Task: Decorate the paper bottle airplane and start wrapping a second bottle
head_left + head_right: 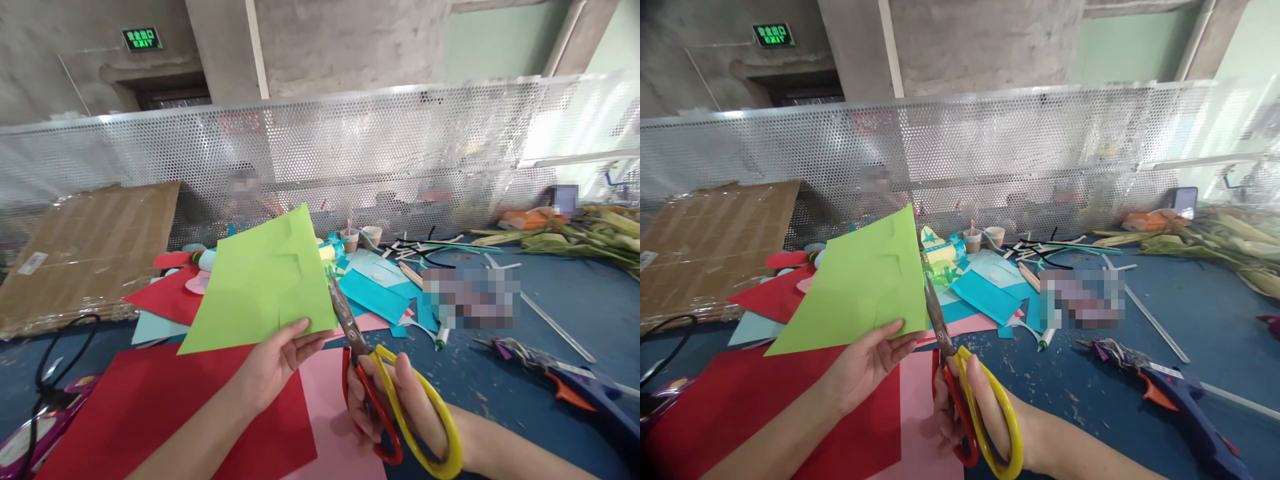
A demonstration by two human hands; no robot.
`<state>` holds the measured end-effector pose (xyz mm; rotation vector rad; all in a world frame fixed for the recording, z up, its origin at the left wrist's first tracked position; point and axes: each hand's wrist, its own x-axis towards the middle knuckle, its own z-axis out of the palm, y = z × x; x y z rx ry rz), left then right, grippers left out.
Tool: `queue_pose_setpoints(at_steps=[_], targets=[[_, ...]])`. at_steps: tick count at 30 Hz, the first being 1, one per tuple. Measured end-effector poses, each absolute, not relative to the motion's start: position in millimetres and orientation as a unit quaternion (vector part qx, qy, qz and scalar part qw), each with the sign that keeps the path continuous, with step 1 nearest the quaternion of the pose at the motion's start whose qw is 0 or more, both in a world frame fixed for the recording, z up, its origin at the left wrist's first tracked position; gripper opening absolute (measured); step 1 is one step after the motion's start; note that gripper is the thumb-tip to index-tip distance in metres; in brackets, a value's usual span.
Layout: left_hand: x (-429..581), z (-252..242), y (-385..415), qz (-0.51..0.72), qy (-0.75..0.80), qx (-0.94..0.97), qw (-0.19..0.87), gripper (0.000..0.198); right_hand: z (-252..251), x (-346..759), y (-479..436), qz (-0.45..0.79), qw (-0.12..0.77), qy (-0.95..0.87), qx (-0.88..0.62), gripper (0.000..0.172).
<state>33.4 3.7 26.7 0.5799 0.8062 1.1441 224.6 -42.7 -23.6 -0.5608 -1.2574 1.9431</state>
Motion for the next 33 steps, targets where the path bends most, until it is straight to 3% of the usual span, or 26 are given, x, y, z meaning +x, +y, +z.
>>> queue_pose_setpoints(at_steps=[5,16,22,33], targets=[[34.9,26.2,1.7,0.494,0.373,0.323,0.716,0.009,-15.2,225.1,-45.4,0.731,0.374,-0.513,-0.251,0.077],[39.3,17.4,-5.3,0.453,0.395,0.414,0.684,0.039,-32.8,225.6,-36.8,0.745,0.385,-0.484,-0.248,0.075],[42.7,14.3,-7.0,0.471,0.392,0.386,0.689,0.026,-29.3,224.0,-35.5,0.738,0.383,-0.489,-0.265,0.078],[42.6,11.5,-8.0,0.484,0.377,0.368,0.699,0.023,-12.8,217.1,-39.6,0.728,0.384,-0.474,-0.312,0.080]])
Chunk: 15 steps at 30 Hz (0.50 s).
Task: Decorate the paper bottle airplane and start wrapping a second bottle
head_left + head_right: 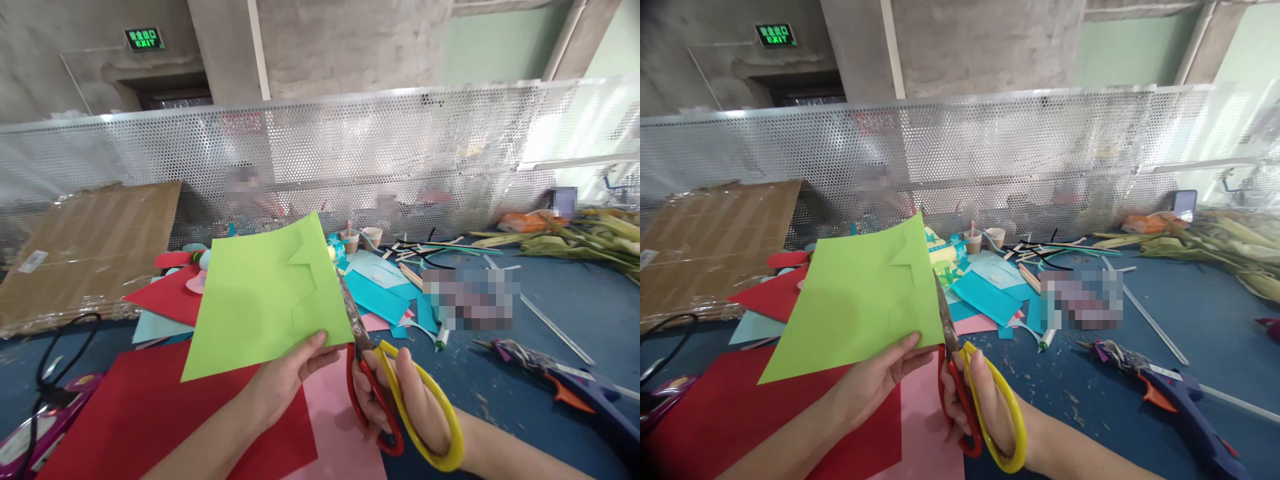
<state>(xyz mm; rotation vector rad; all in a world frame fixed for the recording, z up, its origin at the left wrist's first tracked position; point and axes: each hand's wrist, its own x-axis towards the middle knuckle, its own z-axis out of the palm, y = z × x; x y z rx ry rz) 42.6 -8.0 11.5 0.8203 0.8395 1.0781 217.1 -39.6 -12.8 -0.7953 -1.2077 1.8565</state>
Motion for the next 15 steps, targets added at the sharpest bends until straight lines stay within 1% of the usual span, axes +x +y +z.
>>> queue_pose_setpoints(at_steps=[6,15], targets=[[44.2,15.1,-9.5,0.483,0.377,0.372,0.697,0.026,-11.7,214.5,-38.5,0.715,0.382,-0.478,-0.338,0.082],[43.6,15.0,-9.9,0.477,0.379,0.376,0.698,0.029,-14.9,214.5,-38.9,0.710,0.389,-0.482,-0.334,0.078]])
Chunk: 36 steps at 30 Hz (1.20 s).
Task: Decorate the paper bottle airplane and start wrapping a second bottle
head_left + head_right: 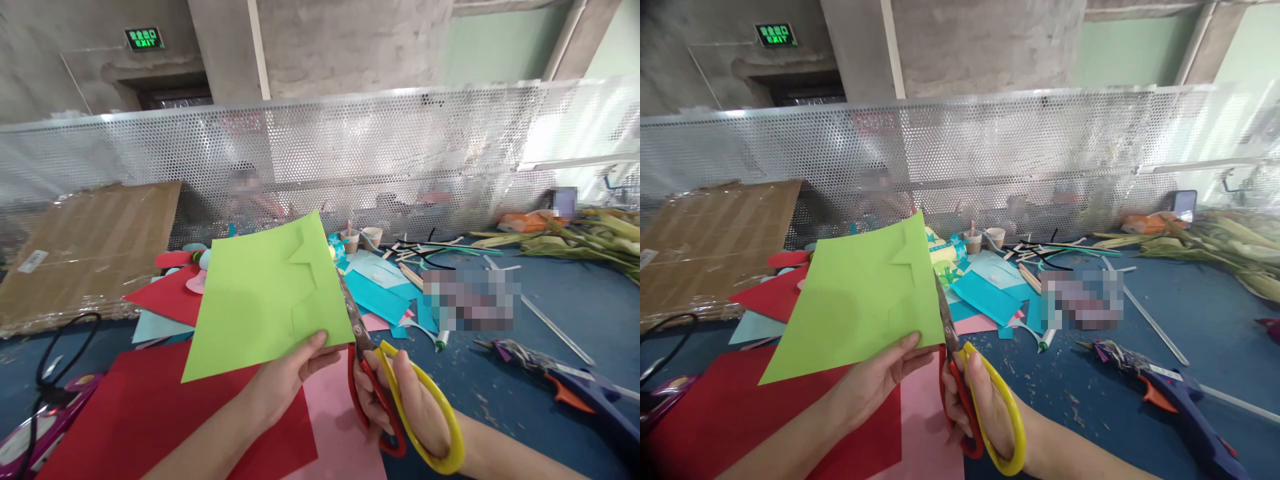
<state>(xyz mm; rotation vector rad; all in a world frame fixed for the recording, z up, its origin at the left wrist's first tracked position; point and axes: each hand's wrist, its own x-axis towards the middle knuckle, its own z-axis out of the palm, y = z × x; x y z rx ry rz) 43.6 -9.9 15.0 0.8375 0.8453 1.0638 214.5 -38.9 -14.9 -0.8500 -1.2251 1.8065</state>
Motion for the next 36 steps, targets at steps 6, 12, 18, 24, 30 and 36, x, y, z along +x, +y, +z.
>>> queue_pose_setpoints(at_steps=[6,12,18,24,30,36], targets=[[43.9,12.7,-9.5,0.478,0.376,0.374,0.700,0.027,-14.4,213.1,-38.3,0.714,0.394,-0.477,-0.330,0.078],[44.0,12.9,-10.3,0.476,0.374,0.377,0.701,0.027,-14.4,211.7,-38.0,0.719,0.391,-0.468,-0.333,0.079],[43.5,13.5,-9.9,0.467,0.371,0.390,0.702,0.029,-16.2,213.0,-37.7,0.705,0.403,-0.482,-0.328,0.075],[43.4,13.6,-9.1,0.457,0.377,0.401,0.699,0.032,-16.5,212.8,-37.1,0.711,0.403,-0.478,-0.323,0.076],[42.7,11.1,-8.4,0.454,0.387,0.407,0.692,0.034,-16.6,216.3,-38.2,0.712,0.407,-0.487,-0.300,0.076],[42.1,5.6,-1.8,0.390,0.362,0.464,0.709,0.056,-19.0,220.1,-31.9,0.691,0.449,-0.495,-0.276,0.074]])
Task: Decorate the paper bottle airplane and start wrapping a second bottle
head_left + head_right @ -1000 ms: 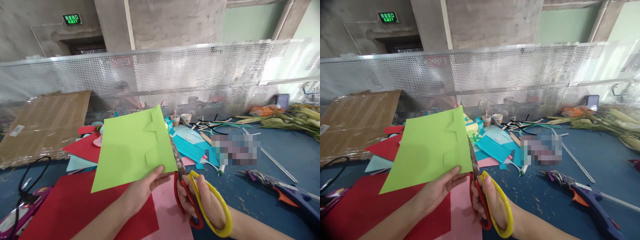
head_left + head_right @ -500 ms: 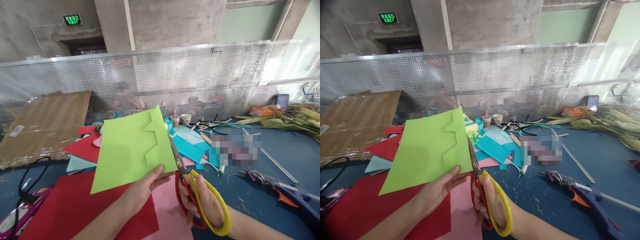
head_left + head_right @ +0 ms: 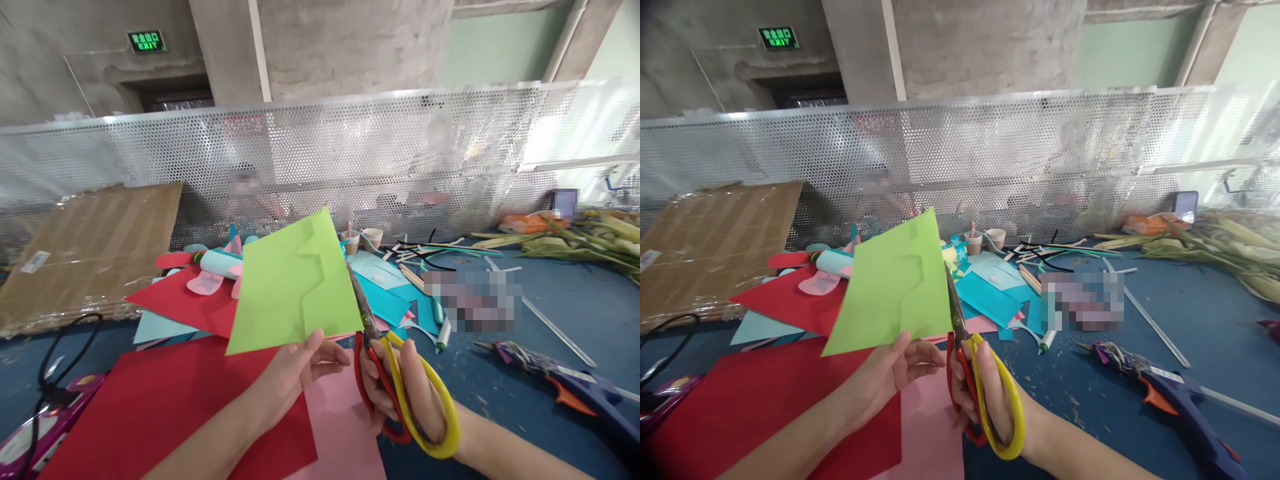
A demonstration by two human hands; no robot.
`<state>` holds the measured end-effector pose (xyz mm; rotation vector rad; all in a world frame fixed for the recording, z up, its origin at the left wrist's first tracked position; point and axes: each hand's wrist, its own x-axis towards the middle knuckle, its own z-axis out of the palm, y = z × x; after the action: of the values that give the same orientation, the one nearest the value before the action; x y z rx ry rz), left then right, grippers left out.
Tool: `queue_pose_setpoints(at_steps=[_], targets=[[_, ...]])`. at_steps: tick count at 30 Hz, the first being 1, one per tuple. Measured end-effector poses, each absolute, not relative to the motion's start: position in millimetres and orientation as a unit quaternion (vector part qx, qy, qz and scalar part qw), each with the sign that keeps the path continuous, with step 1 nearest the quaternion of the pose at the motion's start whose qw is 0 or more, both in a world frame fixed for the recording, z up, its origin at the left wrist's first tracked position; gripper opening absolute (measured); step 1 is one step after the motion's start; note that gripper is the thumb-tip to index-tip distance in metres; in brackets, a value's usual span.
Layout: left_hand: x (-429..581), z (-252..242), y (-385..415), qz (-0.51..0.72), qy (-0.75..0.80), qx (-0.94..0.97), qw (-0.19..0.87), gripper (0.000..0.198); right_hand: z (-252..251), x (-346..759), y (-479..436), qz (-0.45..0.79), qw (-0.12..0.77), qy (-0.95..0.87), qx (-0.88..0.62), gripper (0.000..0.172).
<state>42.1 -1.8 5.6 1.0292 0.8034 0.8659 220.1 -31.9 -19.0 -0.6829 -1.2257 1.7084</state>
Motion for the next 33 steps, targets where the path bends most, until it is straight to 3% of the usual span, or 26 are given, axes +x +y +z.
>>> queue_pose_setpoints(at_steps=[4,7,12,14,18,22,28,33], targets=[[39.6,6.3,2.5,0.298,0.403,0.507,0.701,0.063,-18.9,225.3,-25.0,0.617,0.487,-0.528,-0.321,0.068],[36.8,16.1,2.7,0.265,0.433,0.577,0.640,0.063,-19.3,236.4,-18.5,0.524,0.484,-0.605,-0.353,0.061],[24.9,36.8,14.4,0.457,0.472,0.646,0.388,0.039,-13.3,256.2,-10.2,0.240,0.388,-0.808,-0.372,0.055],[16.3,43.1,27.0,0.533,0.476,0.628,0.307,0.049,-10.9,258.4,-10.0,0.204,0.361,-0.831,-0.370,0.058],[-2.8,59.7,58.2,0.558,0.456,0.649,0.245,0.098,-11.5,256.7,-13.1,0.280,0.333,-0.837,-0.331,0.054],[-17.4,84.2,82.1,0.465,0.374,0.746,0.294,0.107,-13.3,258.1,-16.3,0.344,0.323,-0.832,-0.292,0.052],[-24.2,111.6,93.2,0.388,0.306,0.761,0.420,0.090,-9.7,265.1,-20.0,0.426,0.312,-0.803,-0.275,0.056],[-25.6,115.5,97.0,0.389,0.339,0.760,0.394,0.046,-9.1,267.6,-22.8,0.511,0.296,-0.757,-0.279,0.056]])
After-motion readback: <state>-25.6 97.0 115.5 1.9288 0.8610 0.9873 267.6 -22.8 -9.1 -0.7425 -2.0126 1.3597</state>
